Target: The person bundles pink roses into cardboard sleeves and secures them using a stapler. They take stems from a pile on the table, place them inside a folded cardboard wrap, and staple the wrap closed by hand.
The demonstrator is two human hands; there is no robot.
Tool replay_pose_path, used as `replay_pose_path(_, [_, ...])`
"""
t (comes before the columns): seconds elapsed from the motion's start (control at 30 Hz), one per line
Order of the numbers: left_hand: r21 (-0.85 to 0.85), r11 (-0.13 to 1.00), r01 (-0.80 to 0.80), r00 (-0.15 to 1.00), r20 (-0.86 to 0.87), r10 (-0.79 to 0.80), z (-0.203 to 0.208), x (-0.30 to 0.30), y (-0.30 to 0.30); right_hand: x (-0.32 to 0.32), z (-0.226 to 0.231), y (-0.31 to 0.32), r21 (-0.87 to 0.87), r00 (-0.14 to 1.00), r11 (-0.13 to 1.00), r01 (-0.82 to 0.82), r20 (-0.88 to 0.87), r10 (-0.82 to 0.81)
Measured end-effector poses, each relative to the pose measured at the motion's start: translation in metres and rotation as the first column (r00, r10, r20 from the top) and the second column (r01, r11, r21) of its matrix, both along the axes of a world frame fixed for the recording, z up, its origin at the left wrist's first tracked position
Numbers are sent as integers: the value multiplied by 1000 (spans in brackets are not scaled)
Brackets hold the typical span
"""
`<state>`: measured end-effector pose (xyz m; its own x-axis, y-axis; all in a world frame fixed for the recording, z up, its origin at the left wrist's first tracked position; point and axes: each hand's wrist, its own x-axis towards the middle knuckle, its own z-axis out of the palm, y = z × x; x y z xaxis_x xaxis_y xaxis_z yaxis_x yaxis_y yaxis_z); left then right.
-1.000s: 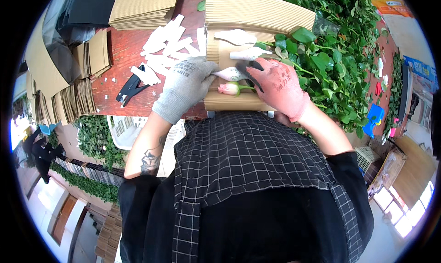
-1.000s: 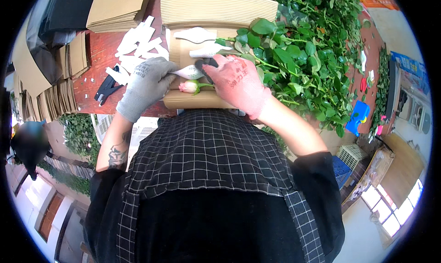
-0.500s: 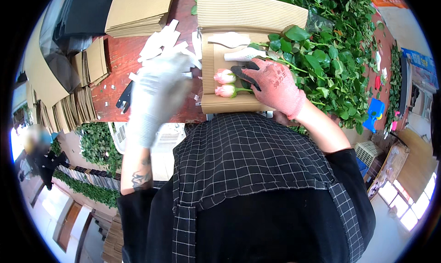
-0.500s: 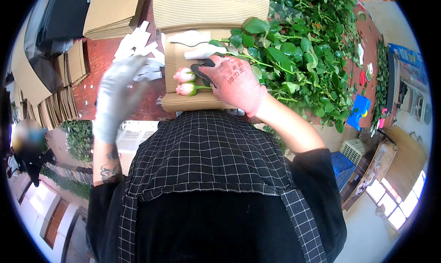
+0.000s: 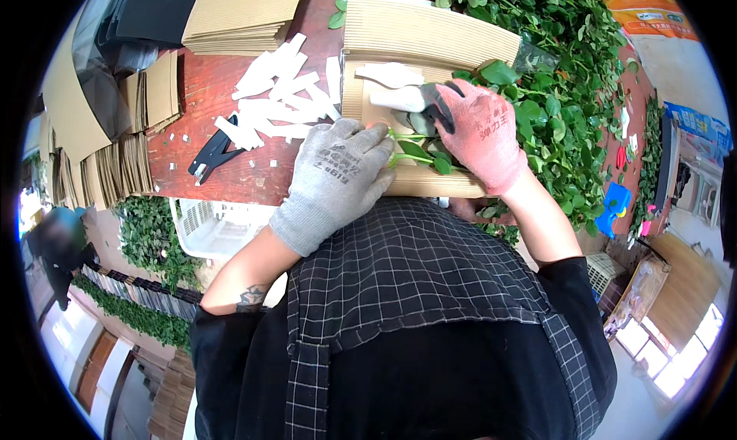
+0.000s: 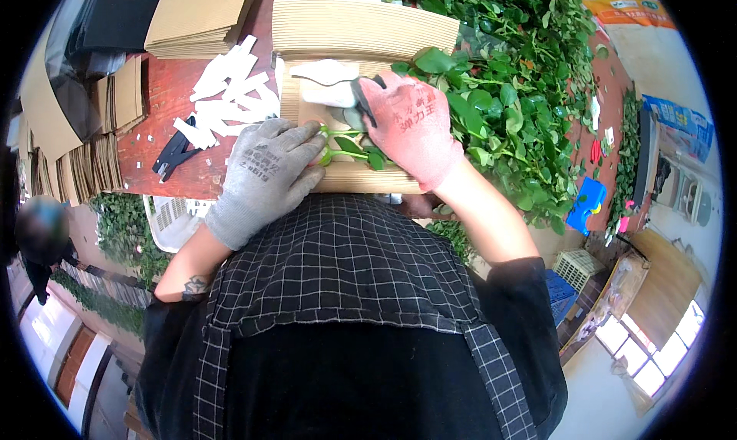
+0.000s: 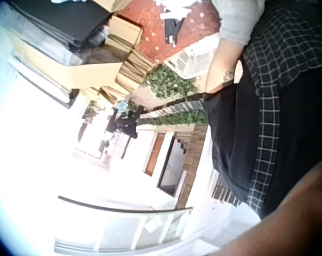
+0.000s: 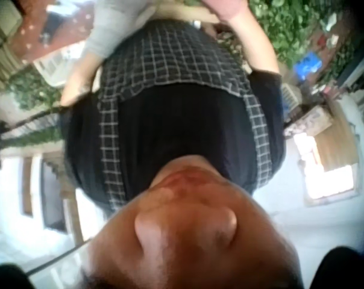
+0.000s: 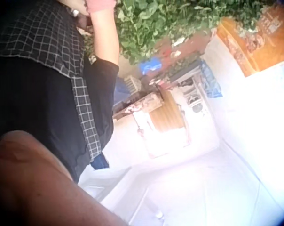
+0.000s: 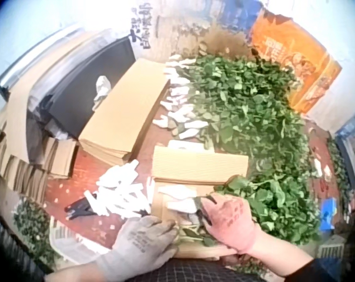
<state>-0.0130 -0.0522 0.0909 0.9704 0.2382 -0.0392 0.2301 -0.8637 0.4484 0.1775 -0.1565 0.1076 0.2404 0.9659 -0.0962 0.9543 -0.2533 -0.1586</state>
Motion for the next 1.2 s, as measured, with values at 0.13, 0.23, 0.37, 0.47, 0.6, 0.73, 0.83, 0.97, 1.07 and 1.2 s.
replay_pose_path(0.13, [22,1000,-10,999,47,9,-5,1,-1,-16,-19,11,72,991,989,-128,-17,129])
replay_pose_path(0.23, [-6,1000,-12,997,78,12,-9,-4,-1,-15,-37,0,152,986,975,-165,-9,168])
replay_pose_path(0.37, [-95,994,-60,997,-44,56,-1,5,16,-11,-39,-3,173,980,965,-197,15,198])
replay_pose_path(0.47, [-93,953,-288,901,312,302,-33,6,31,-11,-45,-4,176,979,963,-204,32,201])
replay_pose_path(0.6, [-188,962,-196,974,80,214,-46,12,47,-10,-46,-4,165,986,974,-156,-36,164])
replay_pose_path(0.73, [-89,962,-257,931,243,272,-45,-7,67,-11,-50,-3,105,983,991,-78,-156,94])
replay_pose_path(0.83, [174,909,-378,922,163,352,-27,-31,90,-11,-49,-5,147,977,986,-72,-190,100])
replay_pose_path(0.97, [71,997,26,998,49,-29,29,-3,26,-8,-50,-5,138,978,988,-75,-183,100])
replay_pose_path(1.07, [-45,997,67,996,64,-64,7,7,-11,-8,-40,-2,128,978,991,-48,-197,73])
replay_pose_path(1.2, [-54,996,72,997,44,-70,-4,-1,-11,-8,-38,-7,3,991,999,-53,-122,53])
